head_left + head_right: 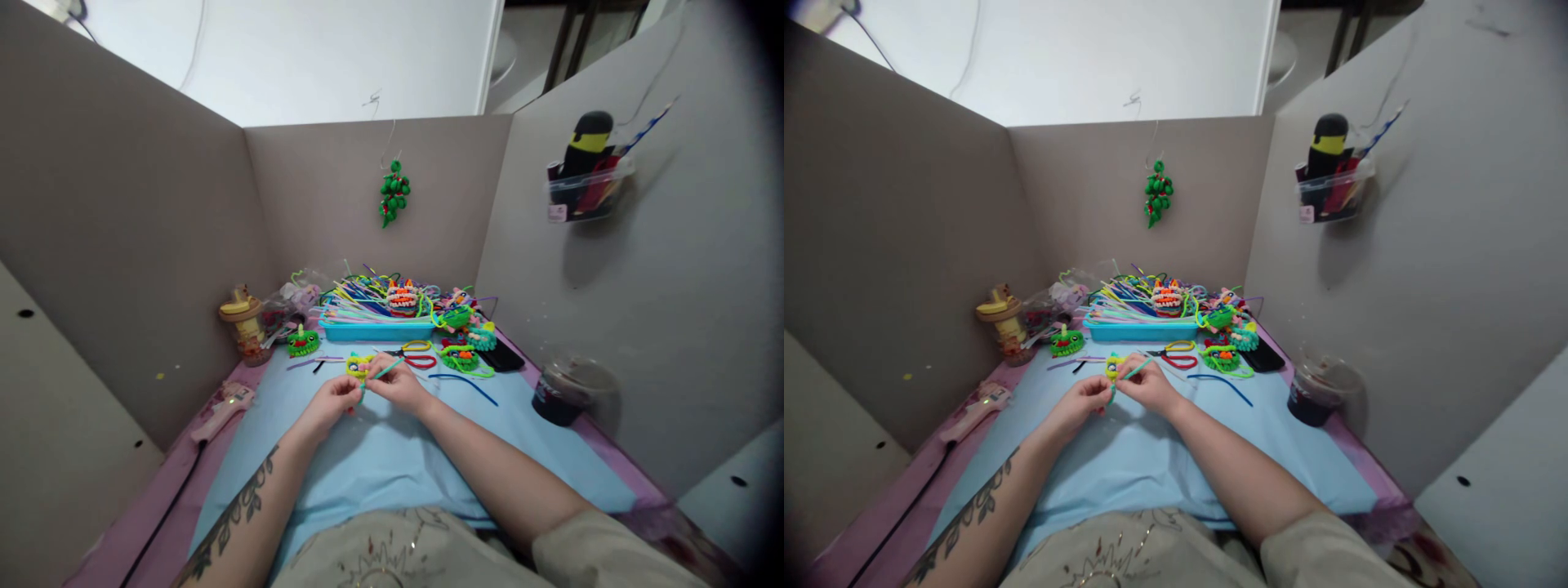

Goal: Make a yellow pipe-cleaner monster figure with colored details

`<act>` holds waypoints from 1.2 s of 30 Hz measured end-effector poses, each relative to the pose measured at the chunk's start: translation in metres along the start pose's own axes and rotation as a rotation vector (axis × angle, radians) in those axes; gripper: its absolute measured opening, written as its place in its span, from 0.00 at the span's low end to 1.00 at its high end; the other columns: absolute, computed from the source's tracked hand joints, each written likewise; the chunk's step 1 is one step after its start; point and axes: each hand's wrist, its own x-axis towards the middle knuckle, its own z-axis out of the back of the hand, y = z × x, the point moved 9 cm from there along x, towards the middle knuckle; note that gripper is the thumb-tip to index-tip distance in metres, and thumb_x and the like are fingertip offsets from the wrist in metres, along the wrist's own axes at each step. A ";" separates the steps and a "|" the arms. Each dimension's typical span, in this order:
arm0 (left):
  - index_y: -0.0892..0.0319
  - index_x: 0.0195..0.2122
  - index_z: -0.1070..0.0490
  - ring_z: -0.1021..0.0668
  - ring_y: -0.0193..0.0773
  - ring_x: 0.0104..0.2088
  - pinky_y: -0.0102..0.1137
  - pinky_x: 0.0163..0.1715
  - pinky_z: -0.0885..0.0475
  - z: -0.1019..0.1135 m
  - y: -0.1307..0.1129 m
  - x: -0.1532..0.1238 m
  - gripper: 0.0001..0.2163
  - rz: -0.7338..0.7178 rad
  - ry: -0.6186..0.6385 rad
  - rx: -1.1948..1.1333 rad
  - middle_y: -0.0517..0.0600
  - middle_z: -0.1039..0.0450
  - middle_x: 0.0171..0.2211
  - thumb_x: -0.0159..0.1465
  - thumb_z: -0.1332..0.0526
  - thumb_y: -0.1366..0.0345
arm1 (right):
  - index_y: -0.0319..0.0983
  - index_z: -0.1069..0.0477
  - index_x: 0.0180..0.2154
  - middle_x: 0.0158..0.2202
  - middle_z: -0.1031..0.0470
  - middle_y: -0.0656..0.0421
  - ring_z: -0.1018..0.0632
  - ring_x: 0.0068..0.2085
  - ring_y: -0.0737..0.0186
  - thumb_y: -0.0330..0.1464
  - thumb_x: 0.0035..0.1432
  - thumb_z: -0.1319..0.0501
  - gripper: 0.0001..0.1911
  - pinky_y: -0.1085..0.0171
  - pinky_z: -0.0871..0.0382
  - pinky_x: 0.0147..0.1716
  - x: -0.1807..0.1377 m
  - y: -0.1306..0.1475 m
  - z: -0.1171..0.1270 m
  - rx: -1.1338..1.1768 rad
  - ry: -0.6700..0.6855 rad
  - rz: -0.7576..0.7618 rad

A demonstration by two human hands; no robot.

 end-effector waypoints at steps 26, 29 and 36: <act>0.63 0.26 0.30 0.37 0.23 0.16 0.19 0.12 0.51 0.015 0.018 0.006 0.13 0.079 -0.164 -0.362 0.43 0.37 0.18 0.42 0.30 0.66 | 0.40 0.30 0.39 0.36 0.27 0.52 0.27 0.43 0.57 0.33 0.54 0.41 0.09 0.57 0.32 0.43 -0.015 0.015 -0.025 -0.398 0.047 0.262; 0.63 0.28 0.30 0.36 0.23 0.17 0.19 0.12 0.50 0.014 0.018 0.006 0.13 0.082 -0.160 -0.374 0.43 0.36 0.20 0.43 0.30 0.66 | 0.39 0.30 0.40 0.38 0.27 0.51 0.27 0.44 0.57 0.32 0.55 0.42 0.09 0.57 0.32 0.43 -0.015 0.017 -0.025 -0.427 0.044 0.262; 0.63 0.28 0.29 0.36 0.25 0.19 0.19 0.14 0.48 0.014 0.013 0.006 0.11 0.063 -0.122 -0.234 0.44 0.37 0.20 0.46 0.32 0.64 | 0.40 0.29 0.40 0.37 0.25 0.53 0.26 0.44 0.59 0.29 0.56 0.43 0.09 0.58 0.33 0.44 -0.013 0.013 -0.015 -0.263 0.029 0.203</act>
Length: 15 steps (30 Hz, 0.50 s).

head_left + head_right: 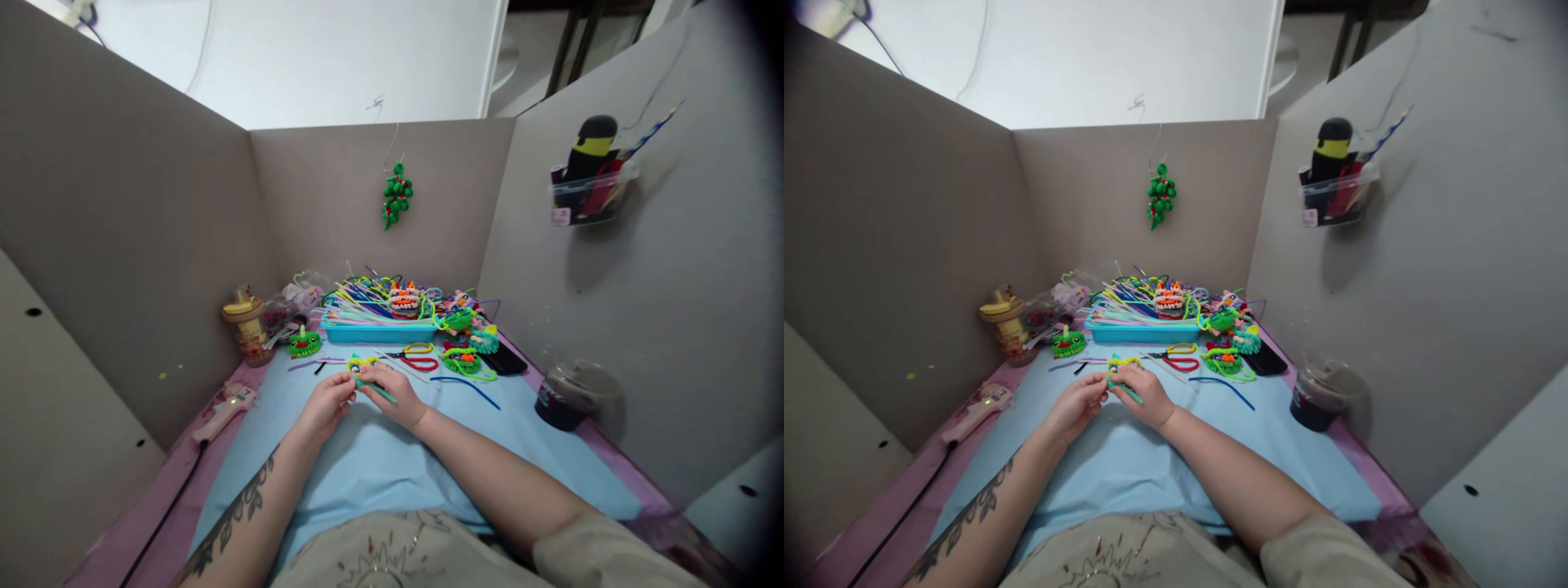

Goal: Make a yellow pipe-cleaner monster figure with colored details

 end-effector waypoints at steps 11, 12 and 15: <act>0.63 0.26 0.30 0.41 0.26 0.19 0.23 0.17 0.50 -0.010 -0.010 -0.008 0.14 -0.030 0.113 0.350 0.44 0.36 0.20 0.49 0.35 0.55 | 0.40 0.24 0.29 0.30 0.27 0.57 0.26 0.36 0.61 0.36 0.50 0.36 0.07 0.62 0.33 0.40 0.009 -0.025 0.002 0.358 0.049 -0.283; 0.63 0.26 0.30 0.41 0.26 0.19 0.23 0.17 0.51 -0.011 -0.009 -0.009 0.14 -0.014 0.120 0.350 0.45 0.35 0.21 0.49 0.35 0.56 | 0.40 0.24 0.29 0.30 0.27 0.58 0.26 0.37 0.61 0.37 0.49 0.36 0.07 0.62 0.33 0.40 0.009 -0.027 0.001 0.389 0.048 -0.299; 0.63 0.26 0.31 0.43 0.25 0.18 0.24 0.17 0.54 -0.010 -0.008 -0.009 0.13 0.011 0.110 0.345 0.46 0.32 0.22 0.50 0.35 0.56 | 0.39 0.25 0.28 0.31 0.28 0.58 0.27 0.36 0.62 0.40 0.46 0.34 0.11 0.64 0.34 0.37 0.008 -0.031 -0.001 0.462 0.061 -0.348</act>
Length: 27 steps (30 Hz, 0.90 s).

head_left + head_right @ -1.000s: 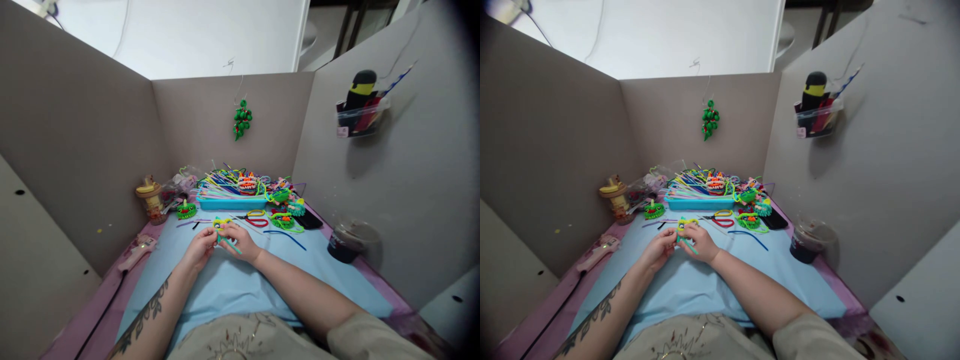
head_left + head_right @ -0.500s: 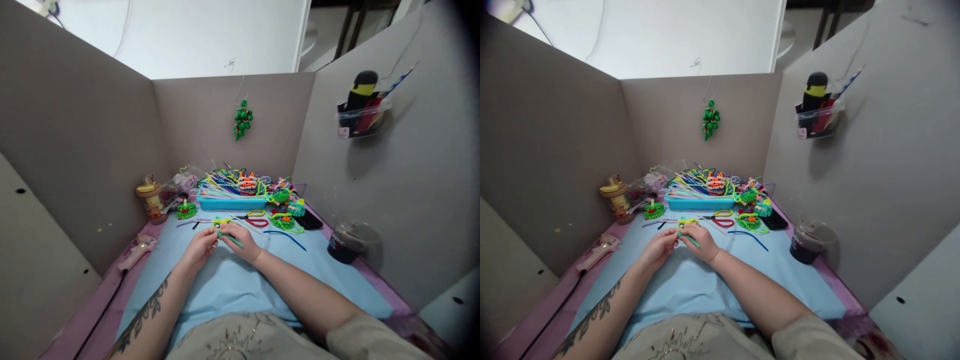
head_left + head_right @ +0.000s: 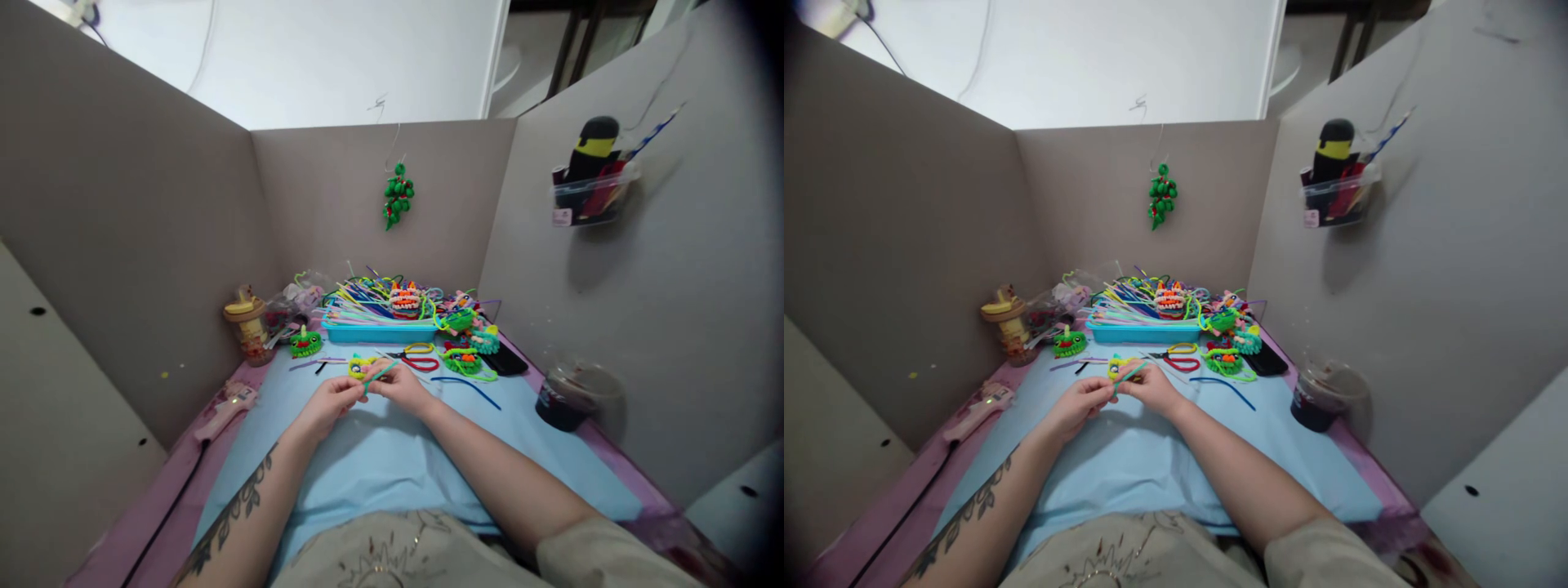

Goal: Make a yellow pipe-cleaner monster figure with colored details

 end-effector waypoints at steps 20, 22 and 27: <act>0.62 0.23 0.34 0.45 0.24 0.16 0.26 0.17 0.56 0.001 -0.001 0.003 0.13 -0.061 -0.029 -0.018 0.43 0.33 0.21 0.50 0.36 0.57 | 0.38 0.29 0.27 0.29 0.29 0.60 0.28 0.31 0.65 0.38 0.46 0.35 0.10 0.66 0.35 0.30 -0.003 -0.015 0.006 0.212 -0.082 -0.139; 0.62 0.24 0.34 0.45 0.24 0.16 0.26 0.17 0.55 0.000 -0.002 0.002 0.12 -0.067 -0.029 0.013 0.43 0.33 0.21 0.50 0.36 0.57 | 0.38 0.29 0.27 0.29 0.29 0.60 0.28 0.32 0.64 0.38 0.46 0.34 0.10 0.65 0.35 0.32 -0.002 -0.016 0.003 0.219 -0.055 -0.128; 0.62 0.23 0.33 0.40 0.26 0.18 0.25 0.20 0.49 -0.006 -0.007 0.001 0.10 -0.124 -0.021 0.137 0.43 0.35 0.20 0.51 0.38 0.60 | 0.39 0.28 0.26 0.29 0.31 0.60 0.27 0.36 0.63 0.37 0.47 0.34 0.09 0.62 0.35 0.40 -0.001 -0.014 -0.002 0.157 -0.001 -0.058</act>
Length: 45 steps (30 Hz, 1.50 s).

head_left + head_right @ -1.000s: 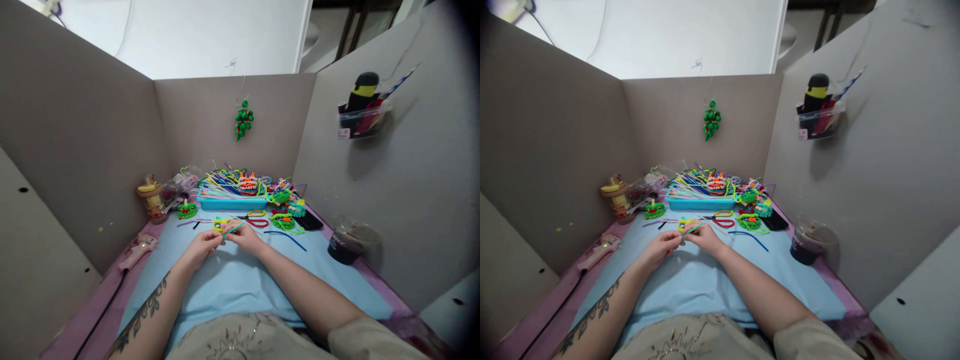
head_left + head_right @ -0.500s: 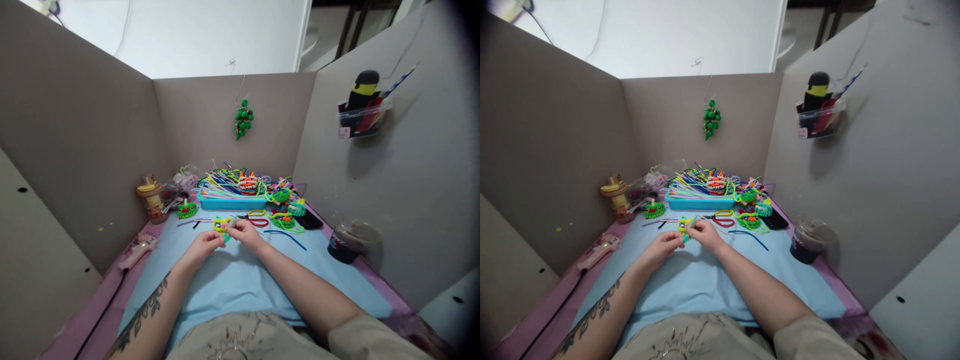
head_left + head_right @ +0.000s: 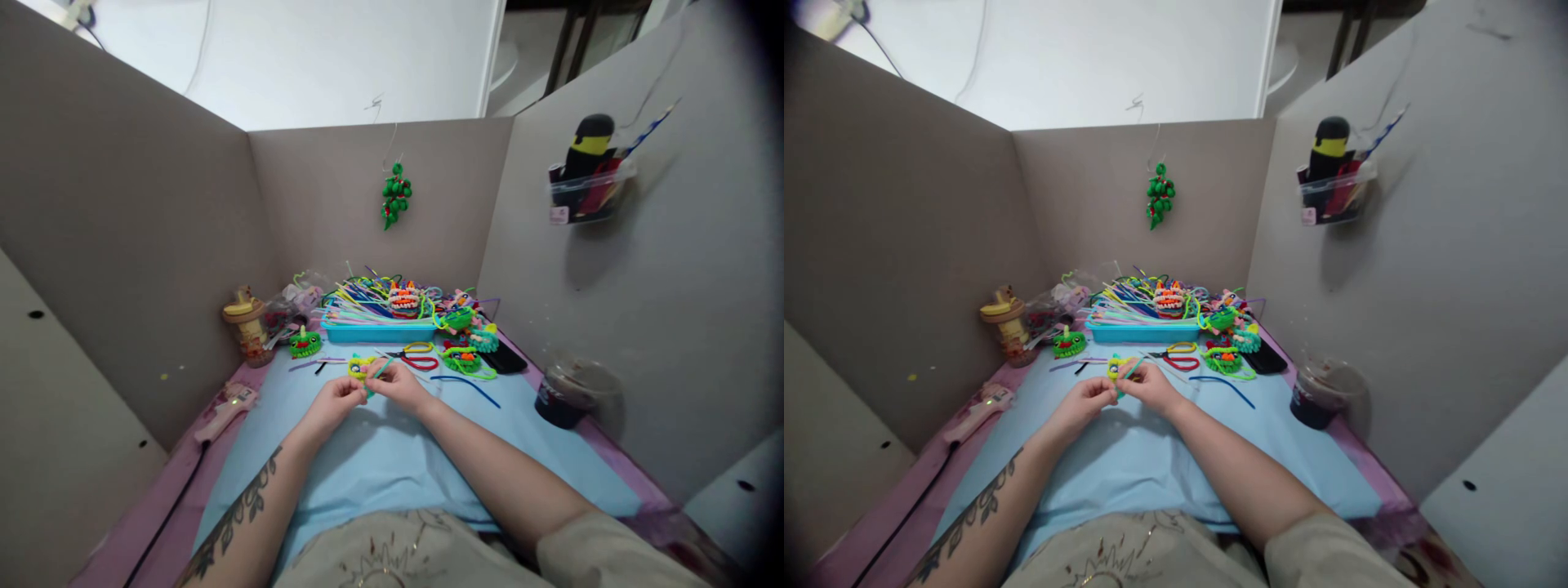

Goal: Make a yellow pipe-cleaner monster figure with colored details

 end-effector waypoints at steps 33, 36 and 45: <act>0.63 0.27 0.30 0.35 0.26 0.22 0.22 0.17 0.49 -0.003 0.010 -0.003 0.11 0.142 0.008 -0.391 0.47 0.31 0.24 0.48 0.33 0.61 | 0.41 0.24 0.28 0.30 0.29 0.58 0.26 0.34 0.62 0.38 0.46 0.33 0.08 0.62 0.32 0.37 -0.001 0.020 0.007 -0.116 -0.104 0.115; 0.62 0.26 0.30 0.35 0.27 0.22 0.22 0.18 0.47 -0.002 0.008 -0.004 0.11 0.137 0.010 -0.335 0.46 0.33 0.24 0.47 0.33 0.61 | 0.41 0.23 0.28 0.30 0.29 0.57 0.26 0.36 0.61 0.38 0.46 0.33 0.08 0.61 0.32 0.39 -0.001 0.020 0.006 -0.135 -0.079 0.097; 0.63 0.23 0.30 0.39 0.27 0.19 0.24 0.18 0.47 -0.002 0.006 -0.002 0.14 0.084 0.051 -0.154 0.45 0.36 0.20 0.48 0.34 0.56 | 0.40 0.23 0.27 0.29 0.28 0.58 0.26 0.38 0.59 0.39 0.46 0.33 0.09 0.60 0.34 0.42 0.000 0.009 -0.002 -0.180 0.091 0.023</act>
